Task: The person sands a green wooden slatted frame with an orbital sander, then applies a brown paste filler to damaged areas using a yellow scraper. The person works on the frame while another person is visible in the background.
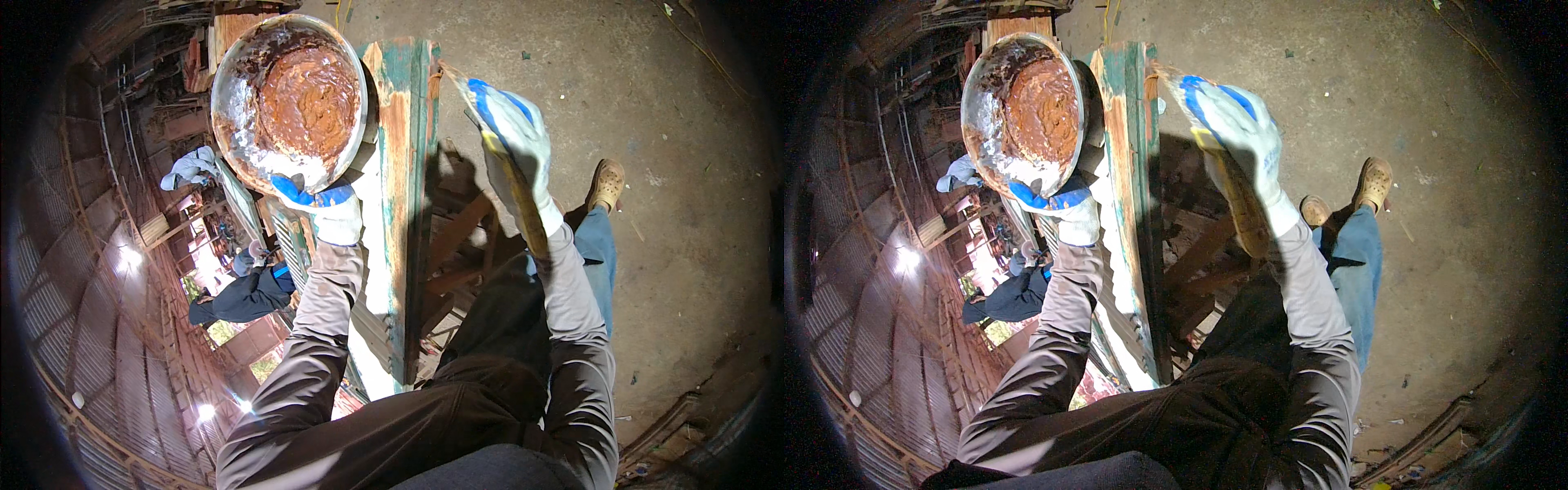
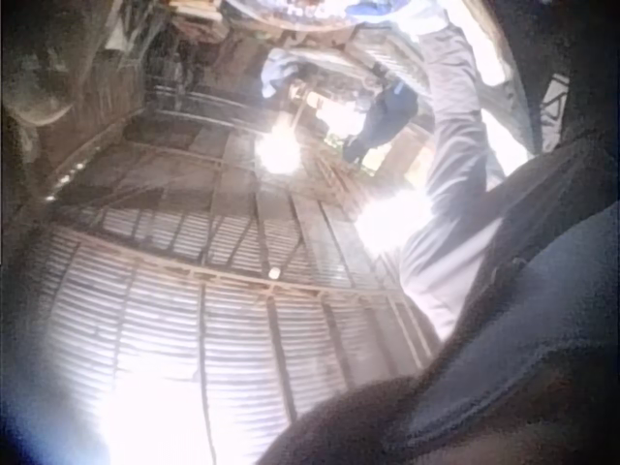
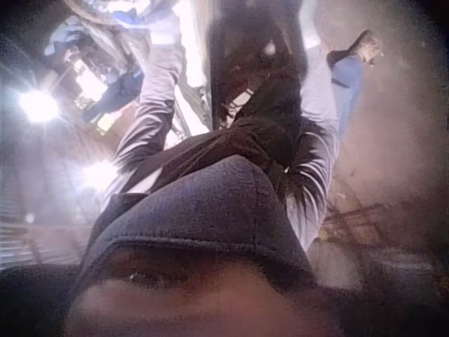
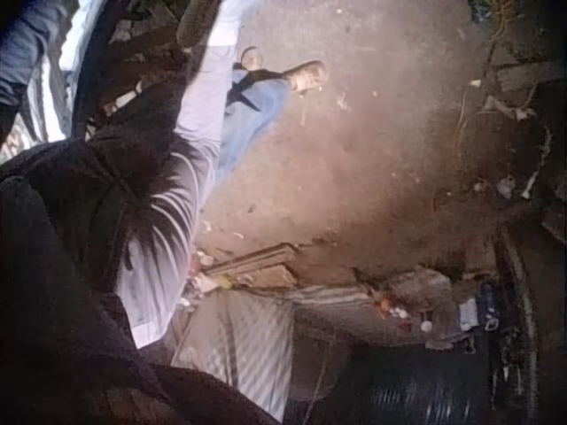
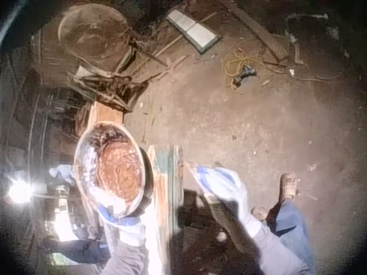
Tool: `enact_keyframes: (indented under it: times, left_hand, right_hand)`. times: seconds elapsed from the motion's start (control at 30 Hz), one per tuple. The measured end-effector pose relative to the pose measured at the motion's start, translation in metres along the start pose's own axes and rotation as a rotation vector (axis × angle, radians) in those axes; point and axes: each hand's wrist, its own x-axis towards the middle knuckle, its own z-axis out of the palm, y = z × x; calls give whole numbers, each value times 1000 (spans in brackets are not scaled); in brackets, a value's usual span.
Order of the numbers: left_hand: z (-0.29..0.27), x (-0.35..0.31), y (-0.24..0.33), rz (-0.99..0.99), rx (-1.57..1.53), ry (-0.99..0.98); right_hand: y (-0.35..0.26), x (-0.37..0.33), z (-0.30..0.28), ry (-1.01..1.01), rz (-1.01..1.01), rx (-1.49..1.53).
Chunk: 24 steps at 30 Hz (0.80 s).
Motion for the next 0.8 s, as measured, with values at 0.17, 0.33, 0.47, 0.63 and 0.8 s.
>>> enact_keyframes:
  times: [0.17,0.33,0.47,0.63,0.8]
  left_hand:
    - [0,-3,-5,8,-15,-2]
    - [-7,-8,-11,-84,-93,-22]
    - [-10,-8,-5,-59,16,-31]
    - [-10,-8,-3,-101,-38,-66]
    - [-14,-10,-6,-212,-128,-68]
  right_hand:
    - [3,-25,15,-33,211,94]
    - [-13,-33,-10,-16,444,445]
    - [-10,5,-10,-79,192,154]
    - [-12,-21,-3,-76,299,240]
    - [-46,9,-36,-141,97,90]
